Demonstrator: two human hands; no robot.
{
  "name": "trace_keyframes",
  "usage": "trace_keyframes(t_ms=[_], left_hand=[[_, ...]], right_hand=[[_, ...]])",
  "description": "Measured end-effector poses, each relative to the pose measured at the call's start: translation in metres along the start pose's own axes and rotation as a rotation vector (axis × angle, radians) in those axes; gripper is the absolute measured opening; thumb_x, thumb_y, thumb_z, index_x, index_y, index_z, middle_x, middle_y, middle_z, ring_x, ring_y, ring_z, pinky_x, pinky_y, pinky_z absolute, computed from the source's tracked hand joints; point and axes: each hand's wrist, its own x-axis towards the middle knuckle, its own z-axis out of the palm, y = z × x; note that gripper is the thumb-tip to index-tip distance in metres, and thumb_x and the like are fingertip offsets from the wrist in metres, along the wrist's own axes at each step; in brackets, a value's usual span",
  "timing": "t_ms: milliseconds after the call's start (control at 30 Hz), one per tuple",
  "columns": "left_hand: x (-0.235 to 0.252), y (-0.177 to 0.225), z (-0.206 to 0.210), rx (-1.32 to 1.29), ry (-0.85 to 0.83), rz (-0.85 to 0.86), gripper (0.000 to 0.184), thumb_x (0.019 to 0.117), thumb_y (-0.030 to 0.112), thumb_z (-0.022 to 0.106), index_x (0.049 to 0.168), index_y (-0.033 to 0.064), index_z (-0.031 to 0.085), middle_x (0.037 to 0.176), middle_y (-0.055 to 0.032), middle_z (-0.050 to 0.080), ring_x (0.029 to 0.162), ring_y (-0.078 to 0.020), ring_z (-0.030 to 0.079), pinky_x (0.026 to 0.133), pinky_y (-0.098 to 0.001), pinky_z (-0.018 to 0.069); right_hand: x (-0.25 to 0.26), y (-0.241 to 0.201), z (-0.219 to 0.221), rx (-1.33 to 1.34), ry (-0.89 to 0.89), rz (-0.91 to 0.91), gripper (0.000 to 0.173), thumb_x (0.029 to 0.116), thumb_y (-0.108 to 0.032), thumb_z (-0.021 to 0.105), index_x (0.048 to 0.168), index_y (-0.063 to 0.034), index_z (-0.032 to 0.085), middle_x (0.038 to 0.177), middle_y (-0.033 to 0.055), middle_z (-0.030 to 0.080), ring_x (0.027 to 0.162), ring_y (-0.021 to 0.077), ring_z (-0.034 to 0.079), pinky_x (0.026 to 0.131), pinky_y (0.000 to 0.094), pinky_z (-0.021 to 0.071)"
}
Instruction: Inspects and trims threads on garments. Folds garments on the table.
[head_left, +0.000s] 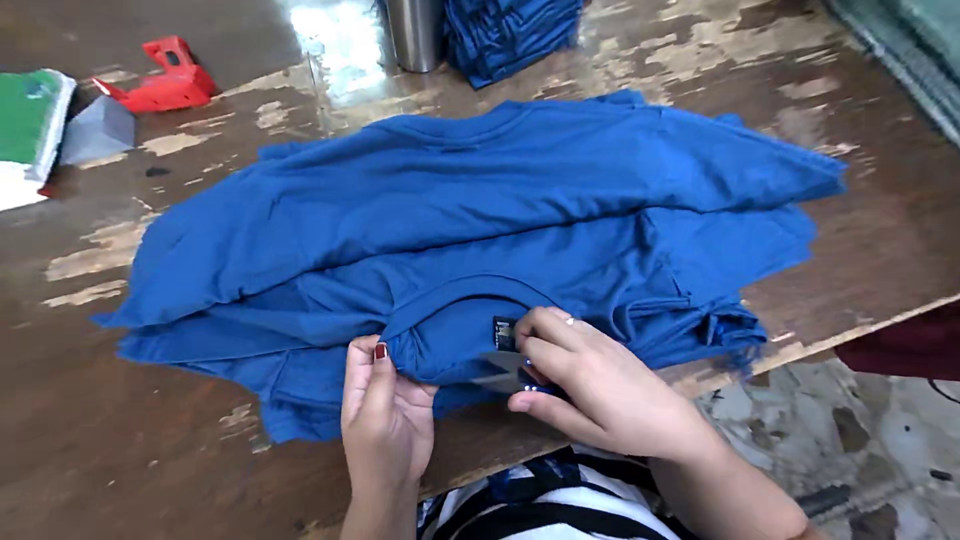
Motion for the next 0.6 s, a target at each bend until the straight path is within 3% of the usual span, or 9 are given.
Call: trace_keyframes(t_ms=[133, 367, 500, 600], left_hand=[[0.002, -0.001, -0.004, -0.018, 0.013, -0.038, 0.026, 0.1090, 0.009, 0.021, 0.107, 0.0113, 0.047, 0.095, -0.0027, 0.070, 0.087, -0.0133, 0.074, 0.077, -0.0320, 0.0638], [0.002, 0.002, -0.006, -0.034, 0.013, -0.125, 0.024, 0.1094, 0.010, 0.021, 0.110, 0.0113, 0.045, 0.098, -0.0050, 0.071, 0.086, -0.0163, 0.075, 0.073, -0.0356, 0.0647], [0.002, 0.003, -0.005, -0.055, 0.026, -0.132, 0.023, 0.1092, 0.009, 0.022, 0.109, 0.0106, 0.045, 0.098, -0.0051, 0.071, 0.086, -0.0164, 0.075, 0.074, -0.0355, 0.0648], [0.000, -0.001, -0.006, -0.035, 0.010, -0.067, 0.018, 0.1078, 0.006, 0.029, 0.110, 0.0109, 0.046, 0.098, -0.0021, 0.070, 0.084, -0.0132, 0.074, 0.073, -0.0321, 0.0644]], right_hand=[[0.014, -0.004, 0.009, -0.165, -0.045, -0.035, 0.058, 0.1074, -0.054, 0.034, 0.090, -0.0061, 0.062, 0.094, 0.0131, 0.061, 0.087, 0.0287, 0.062, 0.069, 0.0417, 0.0512], [0.019, -0.003, 0.016, -0.283, -0.029, -0.090, 0.057, 0.1087, -0.051, 0.032, 0.085, -0.0082, 0.061, 0.087, 0.0110, 0.061, 0.082, 0.0294, 0.062, 0.065, 0.0412, 0.0494], [0.018, -0.001, 0.017, -0.273, -0.010, -0.118, 0.056, 0.1098, -0.048, 0.031, 0.080, -0.0096, 0.060, 0.084, 0.0095, 0.060, 0.079, 0.0282, 0.060, 0.064, 0.0403, 0.0474], [0.020, -0.006, 0.011, -0.109, 0.008, -0.137, 0.057, 0.1103, -0.048, 0.029, 0.086, -0.0074, 0.060, 0.087, 0.0104, 0.060, 0.083, 0.0246, 0.060, 0.069, 0.0368, 0.0487]])
